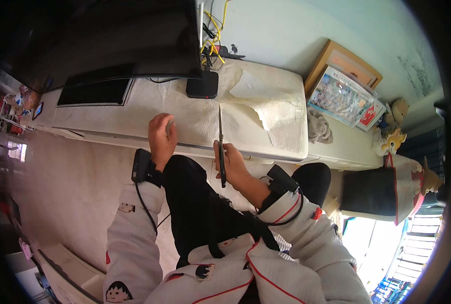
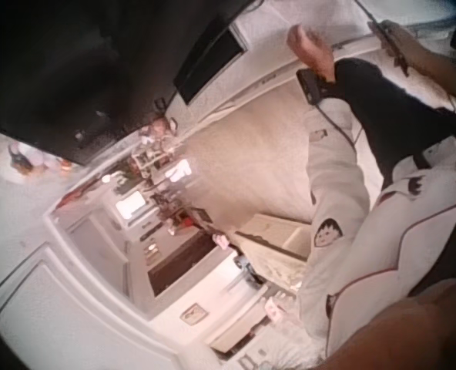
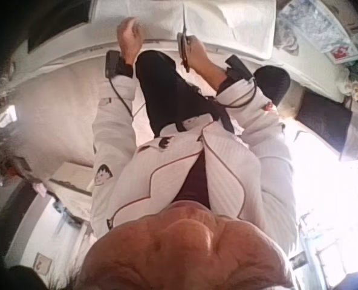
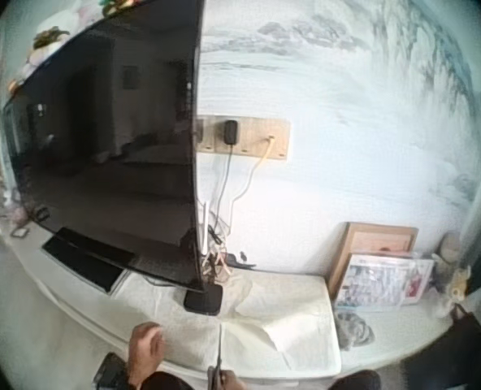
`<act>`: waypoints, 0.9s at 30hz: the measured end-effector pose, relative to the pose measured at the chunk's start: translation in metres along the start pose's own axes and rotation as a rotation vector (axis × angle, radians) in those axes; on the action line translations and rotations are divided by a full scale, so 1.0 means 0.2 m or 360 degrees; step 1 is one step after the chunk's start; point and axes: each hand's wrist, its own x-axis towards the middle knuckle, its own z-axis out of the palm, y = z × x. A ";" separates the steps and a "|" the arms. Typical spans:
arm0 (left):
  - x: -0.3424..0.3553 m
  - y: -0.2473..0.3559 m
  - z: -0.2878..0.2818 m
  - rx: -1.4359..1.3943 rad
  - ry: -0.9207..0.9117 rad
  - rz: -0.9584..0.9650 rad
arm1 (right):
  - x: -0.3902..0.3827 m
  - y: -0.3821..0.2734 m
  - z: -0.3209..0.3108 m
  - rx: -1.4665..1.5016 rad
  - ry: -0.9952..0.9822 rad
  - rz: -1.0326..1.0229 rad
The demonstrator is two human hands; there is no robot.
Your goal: The person sits on a low stool and cleans a white TV stand. They use scissors to trim a white textured mat, then wipe the stand with a gray cloth. They move a black router and a framed photo aside to clean underneath, then return them. The person also wipes the wall behind the stand and the back of the TV.
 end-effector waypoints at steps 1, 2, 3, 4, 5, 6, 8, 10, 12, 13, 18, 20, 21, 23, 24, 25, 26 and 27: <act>0.02 -0.05 0.02 0.0008 0.0048 0.0005 | 0.04 0.00 0.02 -0.0010 0.0027 0.0001; 0.04 -0.09 0.05 0.0030 0.0073 0.0003 | 0.06 -0.01 0.03 0.0001 0.0041 0.0000; 0.05 -0.14 0.08 0.0051 0.0099 0.0007 | 0.08 -0.02 0.04 0.0011 0.0056 -0.0001; 0.06 -0.17 0.11 0.0066 0.0115 0.0013 | 0.09 -0.05 0.05 0.0040 0.0061 -0.0003; 0.08 -0.21 0.13 0.0080 0.0149 0.0009 | 0.09 -0.07 0.05 0.0090 0.0058 0.0032; 0.09 -0.23 0.16 0.0087 0.0181 0.0005 | 0.09 -0.09 0.05 0.0141 0.0056 0.0068; 0.11 -0.26 0.21 0.0139 0.0236 0.0003 | 0.04 -0.13 0.04 0.0346 -0.0008 0.0131; 0.13 -0.27 0.25 0.0250 0.0302 -0.0001 | -0.02 -0.15 0.03 0.0278 0.0021 0.0285; 0.13 -0.26 0.28 0.0304 0.0395 -0.0037 | -0.03 -0.17 0.03 0.0239 0.0041 0.0251; 0.14 -0.25 0.29 0.0334 0.0440 -0.0053 | -0.03 -0.18 0.03 0.0207 0.0067 0.0186; 0.15 -0.19 0.27 0.0440 0.0365 -0.0112 | 0.07 -0.20 0.01 0.0283 0.0109 0.0197; 0.15 -0.18 0.26 0.0455 0.0341 -0.0111 | 0.09 -0.19 0.02 0.0142 0.0149 0.0149; 0.15 -0.18 0.26 0.0458 0.0337 -0.0106 | 0.09 -0.19 0.03 0.0038 0.0195 0.0071; 0.15 -0.17 0.25 0.0463 0.0324 -0.0101 | 0.09 -0.17 0.06 -0.0096 0.0271 -0.0024; 0.15 -0.17 0.25 0.0465 0.0318 -0.0103 | 0.09 -0.15 0.07 -0.0129 0.0301 -0.0041; 0.15 -0.17 0.25 0.0465 0.0317 -0.0094 | 0.10 -0.15 0.08 -0.0246 0.0318 0.0050; 0.15 -0.17 0.25 0.0475 0.0302 -0.0103 | 0.10 -0.15 0.09 -0.0172 0.0327 -0.0052; 0.15 -0.17 0.25 0.0484 0.0294 -0.0102 | 0.11 -0.15 0.09 -0.0183 0.0323 -0.0045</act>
